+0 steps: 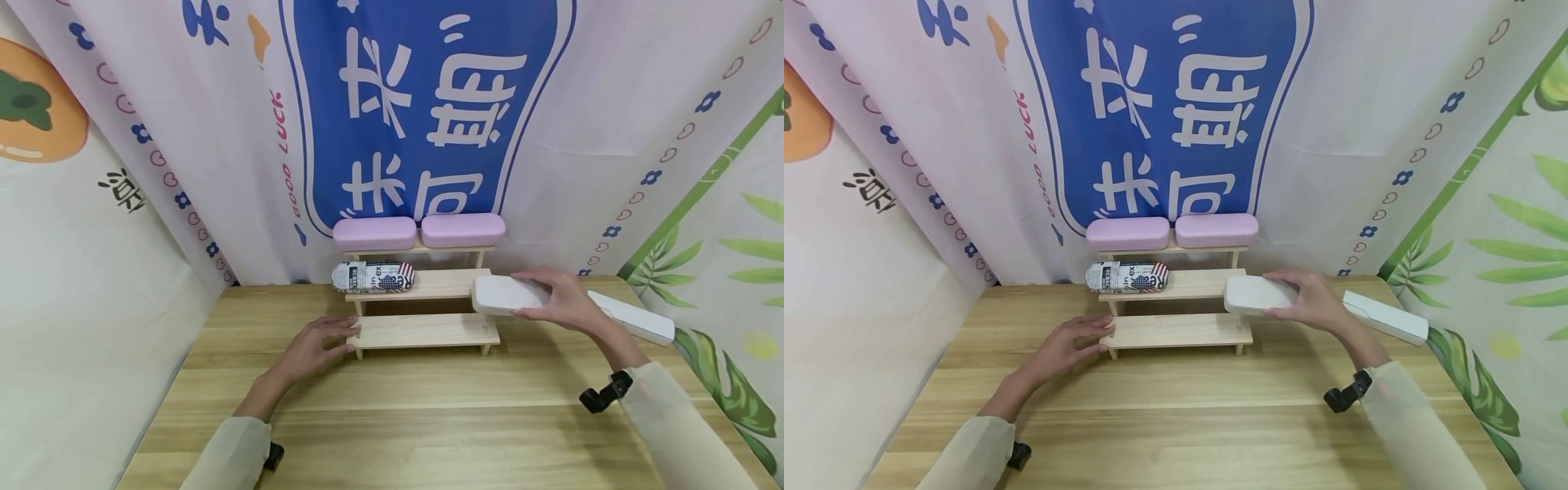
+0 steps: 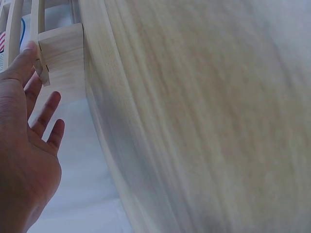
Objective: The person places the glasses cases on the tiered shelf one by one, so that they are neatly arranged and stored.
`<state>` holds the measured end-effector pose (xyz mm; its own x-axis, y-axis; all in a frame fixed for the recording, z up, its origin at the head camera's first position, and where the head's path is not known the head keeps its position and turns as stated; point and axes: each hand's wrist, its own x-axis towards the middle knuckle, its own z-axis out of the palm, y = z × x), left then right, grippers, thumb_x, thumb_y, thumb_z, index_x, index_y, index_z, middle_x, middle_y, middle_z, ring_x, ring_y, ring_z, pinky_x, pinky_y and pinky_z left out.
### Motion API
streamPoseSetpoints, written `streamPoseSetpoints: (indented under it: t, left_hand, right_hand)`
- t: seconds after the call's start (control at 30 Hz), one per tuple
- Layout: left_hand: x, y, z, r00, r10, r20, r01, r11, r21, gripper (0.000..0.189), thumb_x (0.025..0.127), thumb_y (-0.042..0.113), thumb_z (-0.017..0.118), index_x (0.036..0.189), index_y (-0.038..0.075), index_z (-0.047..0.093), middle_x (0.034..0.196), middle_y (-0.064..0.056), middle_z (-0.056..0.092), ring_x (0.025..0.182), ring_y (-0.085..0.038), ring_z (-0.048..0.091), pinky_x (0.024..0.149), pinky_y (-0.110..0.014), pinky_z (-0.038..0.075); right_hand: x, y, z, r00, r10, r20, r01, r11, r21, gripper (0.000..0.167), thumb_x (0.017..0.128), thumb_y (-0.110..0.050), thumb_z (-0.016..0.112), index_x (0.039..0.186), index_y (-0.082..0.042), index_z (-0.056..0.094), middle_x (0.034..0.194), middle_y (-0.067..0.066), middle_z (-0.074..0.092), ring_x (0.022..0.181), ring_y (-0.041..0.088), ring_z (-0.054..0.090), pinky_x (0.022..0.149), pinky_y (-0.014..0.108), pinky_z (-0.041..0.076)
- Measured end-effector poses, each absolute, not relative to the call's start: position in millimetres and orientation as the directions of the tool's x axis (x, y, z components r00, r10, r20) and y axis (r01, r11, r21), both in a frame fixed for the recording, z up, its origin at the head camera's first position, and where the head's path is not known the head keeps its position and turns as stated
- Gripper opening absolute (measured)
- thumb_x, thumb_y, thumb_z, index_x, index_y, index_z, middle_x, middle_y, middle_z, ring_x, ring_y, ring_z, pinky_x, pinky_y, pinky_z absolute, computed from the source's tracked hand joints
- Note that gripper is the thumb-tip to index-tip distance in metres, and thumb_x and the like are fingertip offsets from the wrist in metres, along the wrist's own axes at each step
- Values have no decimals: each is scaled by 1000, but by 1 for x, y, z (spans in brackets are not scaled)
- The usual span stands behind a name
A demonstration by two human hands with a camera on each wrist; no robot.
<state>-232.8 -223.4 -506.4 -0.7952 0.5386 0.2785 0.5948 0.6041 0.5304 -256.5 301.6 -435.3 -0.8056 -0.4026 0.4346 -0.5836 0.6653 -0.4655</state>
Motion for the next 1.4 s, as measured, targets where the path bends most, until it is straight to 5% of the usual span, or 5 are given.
streamPoseSetpoints:
  t: [0.6,1.4]
  left_hand:
    - [-231,-223,-507,-806,525,273,581,611,538,39,95,24,81,133,16,74,150,-2,61,137,-35,59,117,-58,45]
    - [-231,-223,-504,-790,541,289,607,619,498,39,95,25,81,132,15,74,149,-4,62,140,-37,57,119,-58,42]
  right_hand:
    - [-273,271,-423,-836,-414,361,-548,676,-493,69,74,-33,97,133,-5,73,129,19,73,117,40,66,100,61,53]
    - [-298,235,-419,-817,-455,353,-576,648,-499,69,74,-30,97,132,-1,72,131,20,73,122,41,66,103,59,53]
